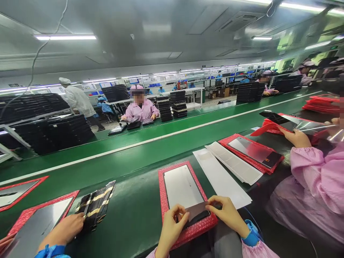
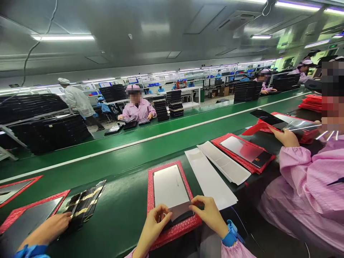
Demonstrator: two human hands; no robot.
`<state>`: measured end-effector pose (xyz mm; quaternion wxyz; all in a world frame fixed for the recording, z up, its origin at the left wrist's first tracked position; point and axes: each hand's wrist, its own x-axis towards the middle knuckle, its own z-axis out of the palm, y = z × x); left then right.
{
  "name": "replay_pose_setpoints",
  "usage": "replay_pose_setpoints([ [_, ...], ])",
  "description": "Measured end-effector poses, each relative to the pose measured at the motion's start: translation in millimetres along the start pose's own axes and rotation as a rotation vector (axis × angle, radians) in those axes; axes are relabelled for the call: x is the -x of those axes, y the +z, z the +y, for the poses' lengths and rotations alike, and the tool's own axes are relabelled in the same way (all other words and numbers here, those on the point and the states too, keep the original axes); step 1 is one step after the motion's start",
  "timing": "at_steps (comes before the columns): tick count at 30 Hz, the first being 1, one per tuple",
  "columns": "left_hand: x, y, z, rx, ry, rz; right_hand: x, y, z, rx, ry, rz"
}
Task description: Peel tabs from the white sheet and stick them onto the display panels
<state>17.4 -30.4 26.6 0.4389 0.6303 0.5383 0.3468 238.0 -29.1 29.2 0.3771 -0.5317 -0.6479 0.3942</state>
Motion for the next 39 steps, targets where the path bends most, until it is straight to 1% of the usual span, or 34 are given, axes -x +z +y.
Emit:
replay_pose_setpoints([
  [4,-2.9,0.9,-5.5,-0.007,-0.018,-0.013,-3.4,-0.2,5.1,-0.076,0.009,-0.029],
  [10,-8.1,0.0,-7.9,-0.050,-0.059,-0.048,-8.2,1.0,12.4,0.025,-0.041,-0.101],
  [18,-11.1,0.0,-8.0,-0.052,-0.090,-0.075,-7.7,0.4,17.7,0.012,-0.057,-0.147],
  [24,-11.4,-1.1,-12.0,-0.064,-0.076,-0.079,-6.9,0.8,19.0,0.003,-0.069,-0.140],
  [39,-9.9,0.1,-12.7,-0.077,-0.077,-0.066,-3.1,5.7,22.9,0.051,-0.109,-0.105],
])
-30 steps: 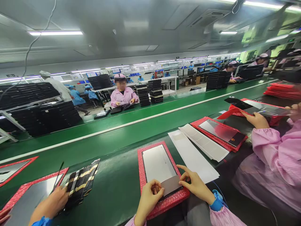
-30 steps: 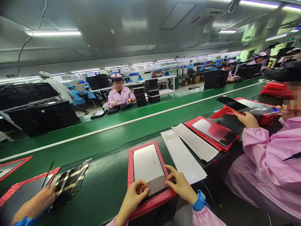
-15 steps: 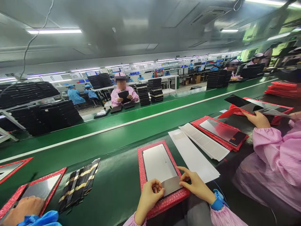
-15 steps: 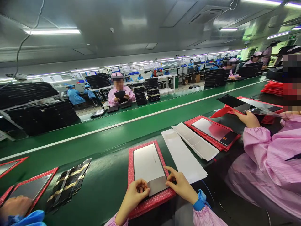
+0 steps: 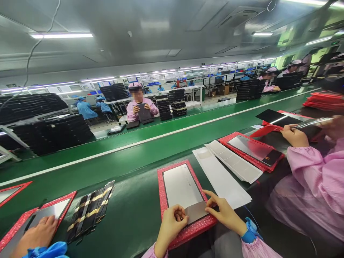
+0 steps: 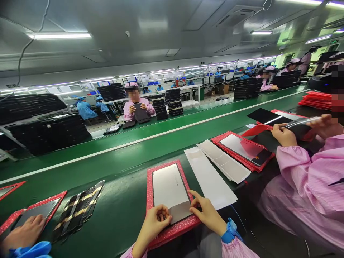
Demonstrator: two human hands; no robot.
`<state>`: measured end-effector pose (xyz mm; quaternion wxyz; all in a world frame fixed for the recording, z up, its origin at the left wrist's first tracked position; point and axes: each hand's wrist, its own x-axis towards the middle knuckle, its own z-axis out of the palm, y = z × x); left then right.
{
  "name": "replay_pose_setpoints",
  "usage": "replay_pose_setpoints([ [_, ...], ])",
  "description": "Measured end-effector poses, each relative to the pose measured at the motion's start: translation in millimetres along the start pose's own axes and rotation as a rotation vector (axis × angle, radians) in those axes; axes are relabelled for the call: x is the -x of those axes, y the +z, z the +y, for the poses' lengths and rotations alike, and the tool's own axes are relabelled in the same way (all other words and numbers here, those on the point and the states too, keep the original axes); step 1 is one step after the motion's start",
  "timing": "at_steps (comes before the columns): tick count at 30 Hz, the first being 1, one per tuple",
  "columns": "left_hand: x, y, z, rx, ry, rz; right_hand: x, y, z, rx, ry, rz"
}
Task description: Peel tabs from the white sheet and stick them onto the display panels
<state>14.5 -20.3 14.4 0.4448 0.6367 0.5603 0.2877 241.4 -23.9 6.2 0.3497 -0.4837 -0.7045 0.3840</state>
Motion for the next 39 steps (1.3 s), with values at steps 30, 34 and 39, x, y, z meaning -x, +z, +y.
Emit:
replay_pose_setpoints([
  [30,2.1,-0.9,5.9,-0.039,-0.018,0.027,4.2,4.9,3.1,0.010,-0.059,0.040],
  [34,2.3,-2.5,6.6,-0.009,-0.023,-0.003,4.9,5.1,3.7,0.000,-0.054,0.040],
  [39,1.8,-3.5,6.8,0.017,-0.025,-0.014,5.4,5.7,5.0,-0.004,-0.055,0.046],
])
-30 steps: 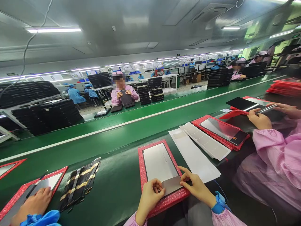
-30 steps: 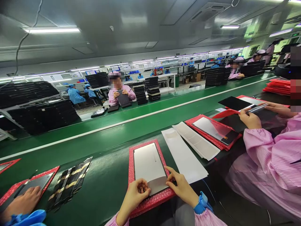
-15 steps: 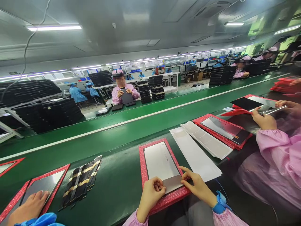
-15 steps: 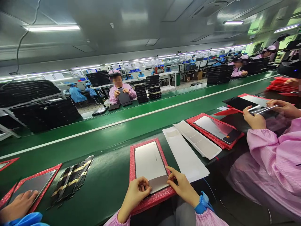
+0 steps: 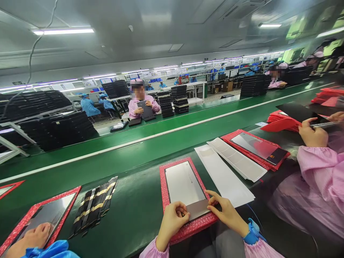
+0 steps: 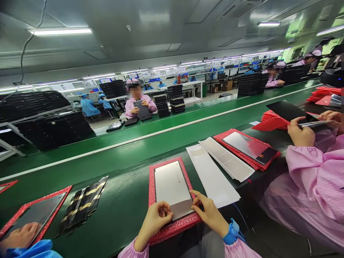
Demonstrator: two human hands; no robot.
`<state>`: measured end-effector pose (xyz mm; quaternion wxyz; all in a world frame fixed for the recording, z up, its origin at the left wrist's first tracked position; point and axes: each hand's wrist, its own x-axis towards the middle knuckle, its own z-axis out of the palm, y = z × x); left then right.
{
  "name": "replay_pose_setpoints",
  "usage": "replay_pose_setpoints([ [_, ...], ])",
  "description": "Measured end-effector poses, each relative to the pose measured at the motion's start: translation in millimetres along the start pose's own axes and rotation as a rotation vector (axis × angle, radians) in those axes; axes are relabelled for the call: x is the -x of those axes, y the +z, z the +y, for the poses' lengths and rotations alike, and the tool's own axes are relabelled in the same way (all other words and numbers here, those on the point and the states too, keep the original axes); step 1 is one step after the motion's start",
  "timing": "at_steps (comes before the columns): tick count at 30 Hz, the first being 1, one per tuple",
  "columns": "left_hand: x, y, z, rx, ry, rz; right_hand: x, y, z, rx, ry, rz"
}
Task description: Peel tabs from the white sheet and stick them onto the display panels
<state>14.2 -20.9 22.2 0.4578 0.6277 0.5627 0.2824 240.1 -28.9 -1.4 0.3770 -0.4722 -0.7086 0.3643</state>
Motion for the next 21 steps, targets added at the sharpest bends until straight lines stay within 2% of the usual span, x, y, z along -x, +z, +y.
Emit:
replay_pose_setpoints([
  [5,-2.5,-0.7,-3.5,0.060,-0.012,-0.027,-0.4,0.6,0.6,0.001,0.005,-0.002],
  [21,-0.4,1.8,0.9,-0.024,-0.012,0.022,0.2,-0.2,-0.2,0.010,0.001,-0.008],
])
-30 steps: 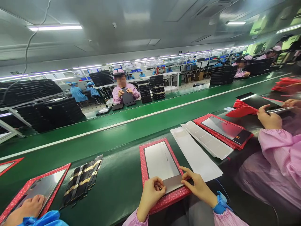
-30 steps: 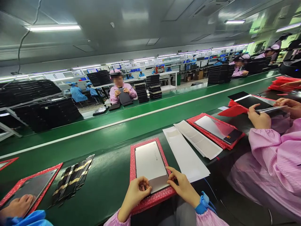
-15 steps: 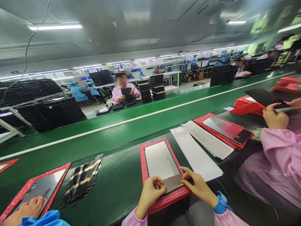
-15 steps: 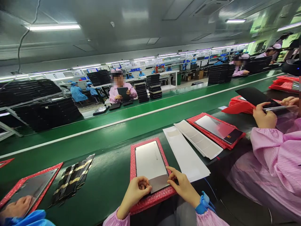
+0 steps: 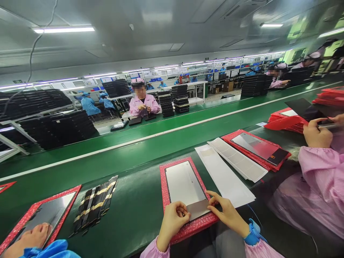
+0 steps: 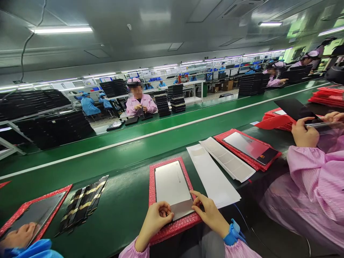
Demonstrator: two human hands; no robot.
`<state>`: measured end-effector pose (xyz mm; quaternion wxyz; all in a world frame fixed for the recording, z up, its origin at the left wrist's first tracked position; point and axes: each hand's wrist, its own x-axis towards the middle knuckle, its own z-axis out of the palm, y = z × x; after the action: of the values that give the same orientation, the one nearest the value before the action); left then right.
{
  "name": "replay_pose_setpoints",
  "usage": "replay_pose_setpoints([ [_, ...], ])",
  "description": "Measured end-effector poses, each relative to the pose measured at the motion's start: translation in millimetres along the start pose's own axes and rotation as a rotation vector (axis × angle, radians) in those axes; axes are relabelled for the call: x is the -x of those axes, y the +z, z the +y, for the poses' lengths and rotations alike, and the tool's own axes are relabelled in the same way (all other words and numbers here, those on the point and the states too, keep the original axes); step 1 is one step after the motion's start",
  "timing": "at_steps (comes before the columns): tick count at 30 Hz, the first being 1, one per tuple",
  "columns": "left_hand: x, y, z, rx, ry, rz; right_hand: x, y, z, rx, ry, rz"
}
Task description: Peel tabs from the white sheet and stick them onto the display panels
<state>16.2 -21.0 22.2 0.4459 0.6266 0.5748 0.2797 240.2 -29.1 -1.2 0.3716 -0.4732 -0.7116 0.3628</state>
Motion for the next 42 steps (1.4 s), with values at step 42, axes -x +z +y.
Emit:
replay_pose_setpoints([
  [42,8.4,2.0,-7.2,-0.107,0.127,0.070,30.0,73.1,-12.9,0.862,-0.729,0.420],
])
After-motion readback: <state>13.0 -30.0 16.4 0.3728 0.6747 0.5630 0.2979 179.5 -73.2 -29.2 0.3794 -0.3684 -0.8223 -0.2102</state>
